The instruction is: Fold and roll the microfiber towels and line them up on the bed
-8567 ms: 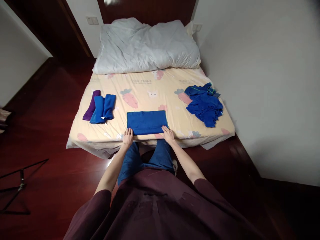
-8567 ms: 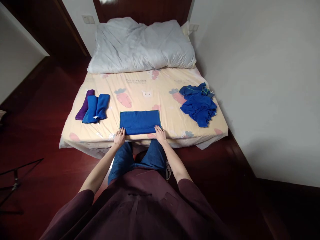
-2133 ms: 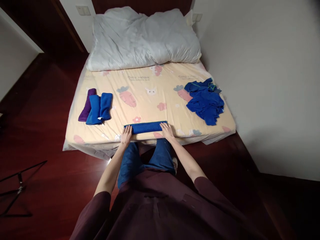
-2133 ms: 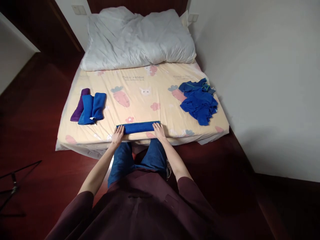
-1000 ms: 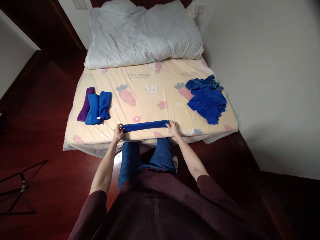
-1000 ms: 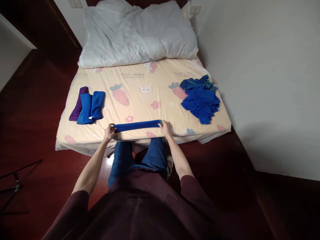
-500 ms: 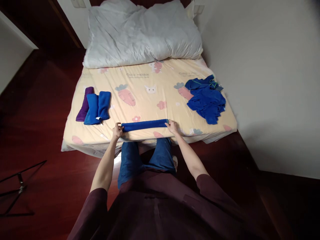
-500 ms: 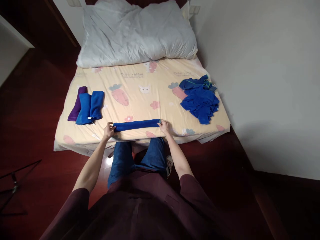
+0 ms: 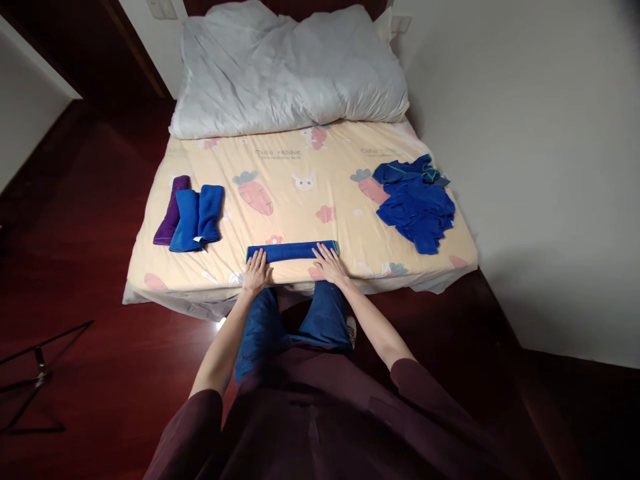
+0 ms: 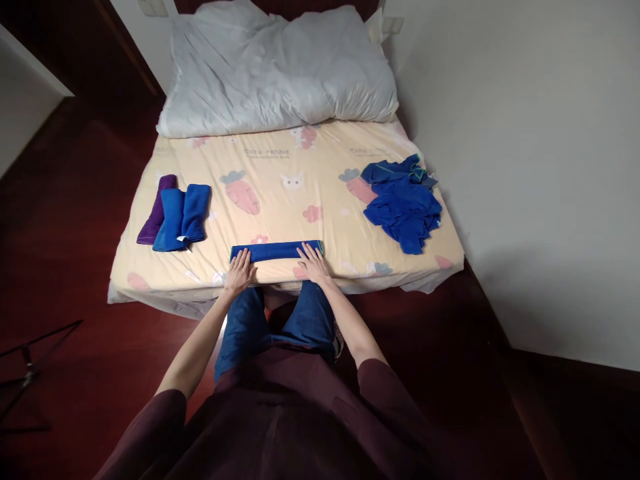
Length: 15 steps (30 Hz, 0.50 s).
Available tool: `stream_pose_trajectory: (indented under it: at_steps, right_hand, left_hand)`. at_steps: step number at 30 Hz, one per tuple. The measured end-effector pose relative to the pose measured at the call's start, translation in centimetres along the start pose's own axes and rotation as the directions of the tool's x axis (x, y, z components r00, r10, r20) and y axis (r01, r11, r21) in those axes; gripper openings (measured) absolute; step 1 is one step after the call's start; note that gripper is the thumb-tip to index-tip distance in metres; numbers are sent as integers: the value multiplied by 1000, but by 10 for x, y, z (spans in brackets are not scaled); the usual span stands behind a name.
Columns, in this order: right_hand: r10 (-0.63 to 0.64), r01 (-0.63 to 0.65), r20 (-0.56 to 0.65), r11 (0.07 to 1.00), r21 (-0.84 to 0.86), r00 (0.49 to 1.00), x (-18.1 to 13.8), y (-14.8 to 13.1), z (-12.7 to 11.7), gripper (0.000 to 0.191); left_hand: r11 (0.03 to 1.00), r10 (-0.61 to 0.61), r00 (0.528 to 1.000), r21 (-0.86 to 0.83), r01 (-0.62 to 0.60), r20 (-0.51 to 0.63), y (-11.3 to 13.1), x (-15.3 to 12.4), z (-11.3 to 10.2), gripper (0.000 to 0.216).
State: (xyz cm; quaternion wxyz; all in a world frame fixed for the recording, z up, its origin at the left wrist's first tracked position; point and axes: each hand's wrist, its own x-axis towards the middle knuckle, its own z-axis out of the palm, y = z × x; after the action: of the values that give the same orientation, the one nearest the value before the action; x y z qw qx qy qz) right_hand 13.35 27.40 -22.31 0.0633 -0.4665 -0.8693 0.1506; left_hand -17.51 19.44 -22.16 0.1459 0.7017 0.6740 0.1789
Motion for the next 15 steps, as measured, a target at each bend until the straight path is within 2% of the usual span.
stream_pose_trajectory:
  at_steps: [2,4,5,6,7,8,9,10,13,15]
  right_hand:
    - [8,-8,-16,999,46,1000,-3,12,-4,54]
    - [34,-26,-65,993,117,997,4,25,-11,48]
    - [53,-38,-94,987,154,994,11,31,-16,46]
    - [66,-45,-112,982,185,992,21,37,-22,44]
    - [67,-44,-106,978,204,992,33,43,-27,44]
    - [54,-39,-67,977,209,996,46,48,-33,45]
    - [35,-35,6,979,201,999,60,52,-38,48]
    - [15,-32,96,983,179,995,73,55,-42,52]
    - [8,-35,340,997,73,940,102,52,-51,62]
    - [7,-13,388,1000,12,922,111,47,-52,64]
  left_hand:
    - [992,-74,996,-108,69,-41,-3,-16,-7,66]
    - [912,-276,955,-342,225,-107,7,-33,-9,61]
    - [785,-433,896,-529,323,-96,17,-39,-8,56]
    - [585,-584,812,-708,395,-29,29,-42,-4,48]
    - [316,-686,720,-848,426,107,42,-42,1,38]
    - [42,-725,636,-904,426,266,54,-38,6,26]
    - [-106,-718,598,-905,411,356,64,-30,12,15]
    - [-202,-714,570,-899,389,407,72,-19,17,8]
    - [-262,-769,503,-913,313,394,80,22,26,18]
    - [-293,-808,451,-923,250,379,78,44,26,20]
